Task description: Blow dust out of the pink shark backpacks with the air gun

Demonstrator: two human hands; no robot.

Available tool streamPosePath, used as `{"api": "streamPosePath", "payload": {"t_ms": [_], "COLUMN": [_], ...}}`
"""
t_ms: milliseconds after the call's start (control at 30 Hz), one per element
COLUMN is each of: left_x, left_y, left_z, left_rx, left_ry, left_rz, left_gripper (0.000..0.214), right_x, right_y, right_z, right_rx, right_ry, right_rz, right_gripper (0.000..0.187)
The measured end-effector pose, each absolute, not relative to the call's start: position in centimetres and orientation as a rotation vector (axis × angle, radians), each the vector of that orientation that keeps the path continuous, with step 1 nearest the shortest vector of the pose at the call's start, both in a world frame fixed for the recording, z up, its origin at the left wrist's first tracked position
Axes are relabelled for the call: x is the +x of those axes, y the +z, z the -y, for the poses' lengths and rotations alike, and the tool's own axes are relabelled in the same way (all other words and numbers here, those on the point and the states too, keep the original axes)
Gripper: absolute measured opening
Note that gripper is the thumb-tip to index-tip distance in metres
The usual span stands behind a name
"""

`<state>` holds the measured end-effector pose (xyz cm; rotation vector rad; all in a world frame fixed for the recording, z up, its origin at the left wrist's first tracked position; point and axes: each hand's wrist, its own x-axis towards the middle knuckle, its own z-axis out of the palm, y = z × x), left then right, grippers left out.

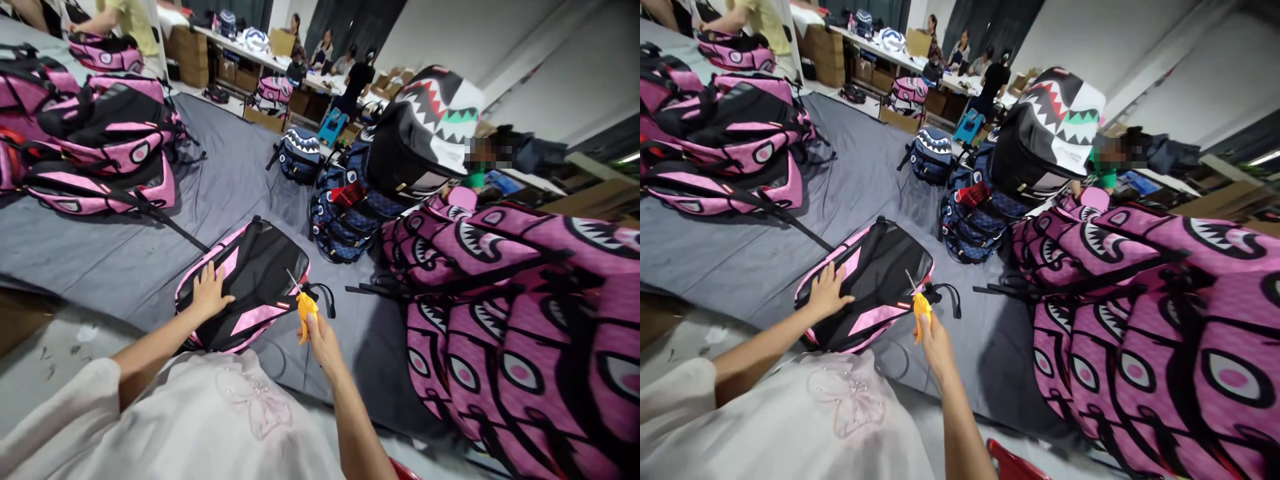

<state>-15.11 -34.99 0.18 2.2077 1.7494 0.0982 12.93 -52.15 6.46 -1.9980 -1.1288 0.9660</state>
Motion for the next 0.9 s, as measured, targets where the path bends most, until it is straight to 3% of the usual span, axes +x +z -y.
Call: {"api": "streamPosePath", "payload": {"t_ms": [100,233,433,633,800,900], "left_x": [-14.5,-16.4,-20.2,-21.1,-20.9,-21.0], "left_y": [-1.6,-2.7,-2.4,-3.0,-3.8,-4.0], "left_z": [36.9,36.1,34.0,31.8,31.5,31.5], "left_rx": [2.231,2.139,1.023,0.486,0.416,0.396], "left_ry": [-0.018,0.267,0.803,0.649,0.671,0.652], "left_rz": [-1.797,-1.766,-1.435,-1.343,-1.312,-1.317], "left_gripper": [0.082,0.058,0.041,0.031,0.031,0.032], "right_x": [13.7,17.0,16.6,9.1,10.0,9.6], "right_y": [7.3,7.8,7.8,8.5,8.5,8.0], "right_z": [49.0,43.1,36.2,37.5,35.5,35.9], "right_rx": [-2.013,-2.14,-2.298,-1.888,-2.326,-2.089], "right_ry": [1.04,0.945,0.943,1.665,0.948,1.227], "right_rz": [1.241,1.272,1.34,1.973,1.945,2.131], "right_gripper": [0.059,0.054,0.046,0.043,0.042,0.042]}}
